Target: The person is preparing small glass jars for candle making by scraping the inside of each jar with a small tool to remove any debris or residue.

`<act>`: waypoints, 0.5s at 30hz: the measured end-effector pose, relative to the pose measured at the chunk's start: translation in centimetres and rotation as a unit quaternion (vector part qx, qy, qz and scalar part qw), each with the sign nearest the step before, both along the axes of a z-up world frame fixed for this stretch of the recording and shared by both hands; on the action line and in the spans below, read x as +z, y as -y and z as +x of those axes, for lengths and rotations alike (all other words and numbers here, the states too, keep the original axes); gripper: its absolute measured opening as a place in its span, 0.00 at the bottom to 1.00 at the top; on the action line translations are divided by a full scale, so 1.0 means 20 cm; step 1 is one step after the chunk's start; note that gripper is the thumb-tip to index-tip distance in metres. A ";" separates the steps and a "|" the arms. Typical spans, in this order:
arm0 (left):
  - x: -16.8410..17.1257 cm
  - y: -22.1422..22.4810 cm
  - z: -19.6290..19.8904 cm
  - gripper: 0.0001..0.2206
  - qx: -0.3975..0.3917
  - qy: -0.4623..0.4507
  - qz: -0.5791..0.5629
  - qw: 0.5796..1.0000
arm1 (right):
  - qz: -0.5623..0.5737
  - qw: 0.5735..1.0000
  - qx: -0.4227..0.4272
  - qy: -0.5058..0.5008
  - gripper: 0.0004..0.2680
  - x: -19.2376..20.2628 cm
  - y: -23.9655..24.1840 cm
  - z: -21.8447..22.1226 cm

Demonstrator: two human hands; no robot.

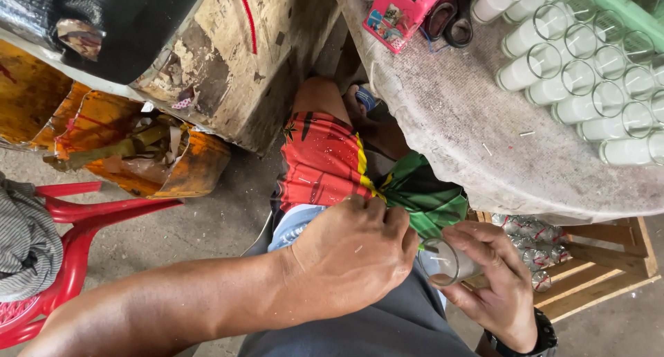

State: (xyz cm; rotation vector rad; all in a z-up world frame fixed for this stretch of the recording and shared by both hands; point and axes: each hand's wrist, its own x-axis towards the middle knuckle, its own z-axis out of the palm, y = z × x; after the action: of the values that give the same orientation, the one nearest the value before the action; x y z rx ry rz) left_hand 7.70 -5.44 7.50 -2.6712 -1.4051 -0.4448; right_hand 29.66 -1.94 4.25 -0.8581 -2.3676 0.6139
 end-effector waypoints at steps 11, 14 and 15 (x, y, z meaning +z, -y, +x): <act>0.07 -0.01 -0.07 0.03 -0.012 0.032 0.016 0.999 | -0.266 0.934 0.076 -0.228 0.17 -0.01 -0.05 -0.05; 0.11 -0.01 -0.08 0.04 -0.031 0.040 0.001 0.999 | -0.290 0.913 0.090 -0.272 0.16 -0.03 -0.07 -0.04; 0.13 -0.02 -0.09 0.05 -0.032 0.037 -0.008 0.999 | -0.302 0.906 0.099 -0.280 0.16 -0.04 -0.07 -0.04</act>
State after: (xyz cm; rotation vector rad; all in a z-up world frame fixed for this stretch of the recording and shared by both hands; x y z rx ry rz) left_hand 5.98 -5.12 10.04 -2.7457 -1.3504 -0.5468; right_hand 28.88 -0.50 3.50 -0.5622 -1.7502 1.5081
